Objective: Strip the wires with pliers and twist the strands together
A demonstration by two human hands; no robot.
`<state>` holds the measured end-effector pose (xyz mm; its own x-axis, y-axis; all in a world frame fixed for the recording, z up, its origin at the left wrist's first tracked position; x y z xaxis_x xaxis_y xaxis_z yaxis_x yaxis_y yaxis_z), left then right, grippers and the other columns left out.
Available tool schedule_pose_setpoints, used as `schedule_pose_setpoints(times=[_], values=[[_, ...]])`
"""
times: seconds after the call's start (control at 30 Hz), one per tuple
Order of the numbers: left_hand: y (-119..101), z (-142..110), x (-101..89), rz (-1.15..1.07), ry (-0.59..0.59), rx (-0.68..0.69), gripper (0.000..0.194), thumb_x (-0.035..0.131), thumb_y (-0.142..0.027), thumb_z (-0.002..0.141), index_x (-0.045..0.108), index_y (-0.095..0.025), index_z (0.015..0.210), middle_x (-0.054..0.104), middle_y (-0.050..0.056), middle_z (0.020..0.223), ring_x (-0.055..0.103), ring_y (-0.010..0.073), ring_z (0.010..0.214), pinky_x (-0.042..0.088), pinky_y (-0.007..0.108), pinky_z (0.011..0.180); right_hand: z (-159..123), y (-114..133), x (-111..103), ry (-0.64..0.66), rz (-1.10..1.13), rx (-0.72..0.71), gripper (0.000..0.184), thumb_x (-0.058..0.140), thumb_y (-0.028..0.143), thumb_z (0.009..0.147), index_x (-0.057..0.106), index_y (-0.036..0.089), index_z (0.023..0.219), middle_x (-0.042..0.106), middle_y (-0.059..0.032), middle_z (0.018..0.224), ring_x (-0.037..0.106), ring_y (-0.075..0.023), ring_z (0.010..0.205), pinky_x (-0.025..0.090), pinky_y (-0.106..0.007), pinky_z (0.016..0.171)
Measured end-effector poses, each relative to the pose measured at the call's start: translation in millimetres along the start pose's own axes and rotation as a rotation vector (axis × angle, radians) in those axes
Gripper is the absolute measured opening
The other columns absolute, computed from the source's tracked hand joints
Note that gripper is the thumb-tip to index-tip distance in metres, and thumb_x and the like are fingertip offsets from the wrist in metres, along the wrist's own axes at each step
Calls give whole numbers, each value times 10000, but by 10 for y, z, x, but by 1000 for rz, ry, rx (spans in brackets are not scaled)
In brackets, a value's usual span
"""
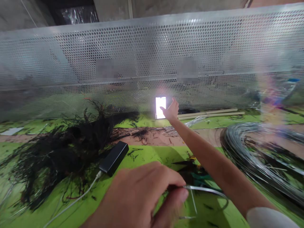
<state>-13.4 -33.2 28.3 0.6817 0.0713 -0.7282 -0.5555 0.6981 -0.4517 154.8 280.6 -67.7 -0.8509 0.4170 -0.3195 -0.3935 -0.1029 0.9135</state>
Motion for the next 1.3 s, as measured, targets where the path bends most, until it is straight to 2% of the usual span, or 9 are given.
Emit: schedule_pose_setpoints(times=[0.13, 0.27, 0.3, 0.4, 0.53, 0.67, 0.83, 1.13, 1.3], values=[[-37, 56, -21, -11, -65, -56, 126, 636, -183, 961, 694, -257, 877, 661, -123, 652, 556, 34, 485, 400, 152, 464, -329, 451, -708, 244, 199, -160, 316, 567, 428, 1095, 716, 159, 1167, 742, -97, 1105, 731, -193, 885, 617, -358, 802], [-43, 62, -65, 20, -112, -57, 100, 652, -222, 972, 700, -278, 905, 635, -134, 621, 536, 30, 477, 351, 144, 415, -1076, 850, -1539, 504, 297, -394, 290, 628, 420, 1049, 757, 203, 904, 716, -27, 815, 656, -144, 693, 538, -274, 665], [-38, 56, -69, 33, -122, -55, 95, 653, -226, 972, 702, -281, 911, 630, -133, 615, 527, 34, 472, 341, 149, 406, -1294, 927, -1706, 616, 248, -541, 266, 624, 378, 1054, 760, 202, 908, 713, -23, 803, 649, -144, 702, 518, -270, 650], [-15, 42, -59, 57, -158, -50, 82, 650, -250, 976, 704, -283, 923, 635, -127, 616, 517, 45, 466, 357, 156, 414, -1840, 1061, -2029, 688, 30, -861, 103, 654, 231, 1032, 751, 197, 1034, 763, -4, 890, 666, -123, 755, 504, -250, 682], [2, 44, -9, 136, -226, 31, 59, 649, -266, 1001, 699, -290, 982, 710, -119, 733, 614, 49, 556, 447, 173, 531, -2151, 1086, -2060, 638, 51, -819, 77, 665, 201, 1020, 730, 174, 1053, 761, 0, 931, 667, -110, 806, 509, -230, 728], [-15, 24, 62, 284, -276, 150, 59, 629, -225, 1040, 671, -266, 1033, 727, -89, 805, 673, 62, 636, 506, 206, 635, -2189, 1063, -1936, 676, 146, -613, 83, 671, 204, 999, 705, 198, 924, 649, 52, 735, 537, -89, 622, 432, -222, 558], [-58, -78, 114, 460, -324, 152, 114, 570, -235, 1084, 673, -283, 1091, 782, -94, 892, 753, 94, 731, 544, 265, 675, -2189, 1046, -1891, 718, 197, -437, 90, 716, 218, 955, 691, 209, 869, 584, 66, 681, 462, -91, 580, 376, -236, 497], [-79, -88, 79, 459, -218, 158, 208, 517, -177, 1083, 714, -236, 1111, 796, -54, 916, 756, 101, 719, 561, 248, 676, -2153, 1030, -1880, 744, 197, -456, 149, 732, 67, 880, 714, 197, 808, 637, 76, 704, 482, -55, 600, 404, -173, 516], [-97, -70, 71, 359, -213, 109, 170, 540, -243, 1077, 698, -281, 1024, 743, -102, 789, 703, 86, 616, 473, 266, 551, -2192, 1016, -1905, 665, 146, -610, 175, 727, 17, 834, 710, 189, 808, 658, 83, 698, 519, -45, 582, 424, -167, 519]])
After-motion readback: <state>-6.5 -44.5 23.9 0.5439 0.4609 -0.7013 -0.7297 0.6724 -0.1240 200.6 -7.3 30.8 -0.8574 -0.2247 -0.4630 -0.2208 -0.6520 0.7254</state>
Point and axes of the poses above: each hand's wrist, its own z-axis towards the middle knuckle, its own x-axis out of the palm, y = z × x, the point moved 1 cm from there along z, towards the middle knuckle
